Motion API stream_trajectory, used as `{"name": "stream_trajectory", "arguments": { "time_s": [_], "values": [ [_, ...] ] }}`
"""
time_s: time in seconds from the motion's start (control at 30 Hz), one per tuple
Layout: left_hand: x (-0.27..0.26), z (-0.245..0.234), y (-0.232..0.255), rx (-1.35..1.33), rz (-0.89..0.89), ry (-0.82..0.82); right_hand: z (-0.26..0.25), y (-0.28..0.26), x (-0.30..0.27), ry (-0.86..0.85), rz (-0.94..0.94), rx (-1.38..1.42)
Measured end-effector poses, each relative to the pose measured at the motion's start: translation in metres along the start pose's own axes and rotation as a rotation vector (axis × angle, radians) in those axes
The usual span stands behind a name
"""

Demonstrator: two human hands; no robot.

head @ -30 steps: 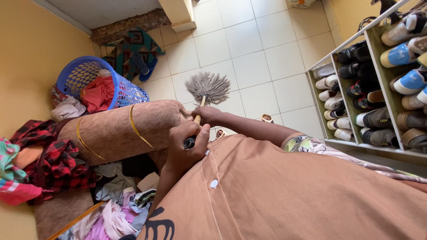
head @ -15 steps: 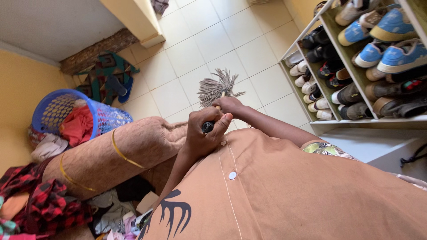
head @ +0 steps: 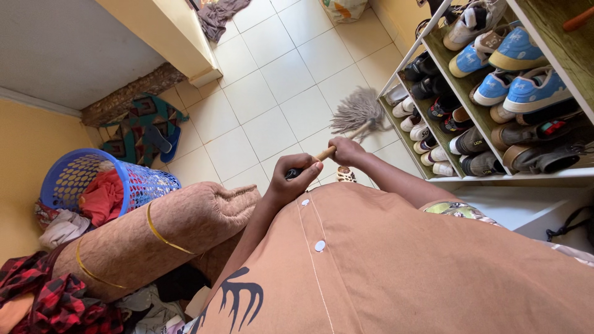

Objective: The person sweeps the floor using a small handheld broom, moving debris and dust into a central area.

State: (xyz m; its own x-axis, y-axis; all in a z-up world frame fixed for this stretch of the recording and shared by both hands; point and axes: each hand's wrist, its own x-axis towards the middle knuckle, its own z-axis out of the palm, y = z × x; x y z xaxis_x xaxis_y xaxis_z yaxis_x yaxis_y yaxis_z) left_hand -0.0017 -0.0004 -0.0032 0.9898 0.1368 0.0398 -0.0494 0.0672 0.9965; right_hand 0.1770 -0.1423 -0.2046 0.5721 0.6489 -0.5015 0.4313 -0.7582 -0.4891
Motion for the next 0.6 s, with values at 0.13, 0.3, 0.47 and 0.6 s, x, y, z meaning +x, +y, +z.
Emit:
{"name": "stream_trajectory", "arguments": {
  "time_s": [0.13,0.3,0.47,0.6],
  "values": [
    [0.003,0.000,0.017,0.026,-0.015,0.077,0.010,-0.003,0.000,-0.014,-0.020,-0.011],
    [0.013,0.003,0.050,0.193,0.099,0.138,-0.001,-0.026,-0.003,0.006,-0.144,0.043],
    [0.038,0.020,0.052,0.255,0.176,0.163,-0.019,-0.021,0.021,-0.021,-0.154,0.057],
    [0.070,0.033,0.033,0.315,0.337,0.139,-0.030,0.008,0.054,0.072,-0.163,0.089]
  ]
}}
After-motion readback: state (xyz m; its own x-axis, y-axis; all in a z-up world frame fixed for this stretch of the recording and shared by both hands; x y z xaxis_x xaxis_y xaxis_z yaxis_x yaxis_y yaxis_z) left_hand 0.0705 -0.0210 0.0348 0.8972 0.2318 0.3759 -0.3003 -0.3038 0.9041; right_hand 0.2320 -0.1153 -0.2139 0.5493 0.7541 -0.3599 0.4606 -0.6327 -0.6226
